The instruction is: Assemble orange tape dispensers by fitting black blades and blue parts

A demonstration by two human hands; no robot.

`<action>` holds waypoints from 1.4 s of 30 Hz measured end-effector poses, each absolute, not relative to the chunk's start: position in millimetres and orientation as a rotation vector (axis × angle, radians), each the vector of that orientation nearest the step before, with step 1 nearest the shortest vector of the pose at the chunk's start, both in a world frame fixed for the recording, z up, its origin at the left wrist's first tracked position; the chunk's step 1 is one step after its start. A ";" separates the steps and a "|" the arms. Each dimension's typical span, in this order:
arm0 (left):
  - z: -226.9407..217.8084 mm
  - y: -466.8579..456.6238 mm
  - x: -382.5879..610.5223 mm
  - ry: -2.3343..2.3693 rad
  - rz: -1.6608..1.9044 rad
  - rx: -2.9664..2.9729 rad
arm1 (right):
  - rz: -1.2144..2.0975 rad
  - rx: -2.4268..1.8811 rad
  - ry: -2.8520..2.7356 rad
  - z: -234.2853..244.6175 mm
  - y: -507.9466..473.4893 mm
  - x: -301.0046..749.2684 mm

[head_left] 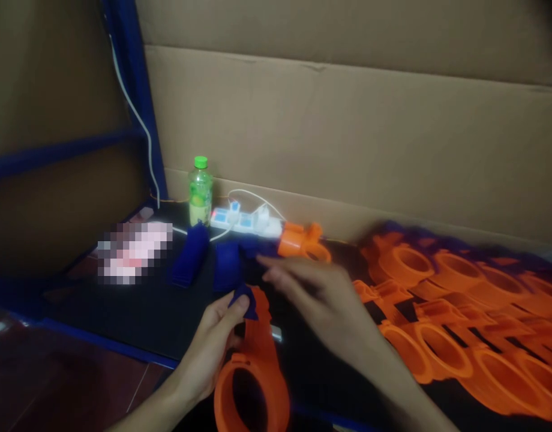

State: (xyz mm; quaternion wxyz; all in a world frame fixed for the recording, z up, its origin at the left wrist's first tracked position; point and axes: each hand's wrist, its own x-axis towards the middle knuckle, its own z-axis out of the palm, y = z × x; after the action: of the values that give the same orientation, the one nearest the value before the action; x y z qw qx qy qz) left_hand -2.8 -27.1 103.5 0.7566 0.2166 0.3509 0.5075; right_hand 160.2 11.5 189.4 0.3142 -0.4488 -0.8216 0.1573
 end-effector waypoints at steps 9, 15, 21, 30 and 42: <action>100.1 -20.7 -0.9 0.557 1.186 0.544 | 0.282 -1.817 -2.274 122.3 107.6 128.0; 100.7 -20.4 -0.5 0.554 1.234 0.521 | 0.256 -1.850 -2.333 116.2 118.2 118.6; 95.5 -18.9 0.8 0.622 1.333 0.425 | 0.205 -1.808 -2.293 127.6 120.0 122.2; 104.7 -21.9 0.7 0.643 1.423 0.430 | 0.205 -1.360 -2.268 176.5 58.5 143.7; 102.5 -23.1 5.7 0.662 1.376 0.553 | 0.764 -0.970 -2.174 164.3 11.6 157.0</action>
State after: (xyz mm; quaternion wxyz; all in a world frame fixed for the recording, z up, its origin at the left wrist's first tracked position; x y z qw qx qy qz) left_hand 5.7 -23.1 102.5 0.6878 0.2472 0.2959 0.6150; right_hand 157.0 11.6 164.3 0.3151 -0.3682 -0.8252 0.2901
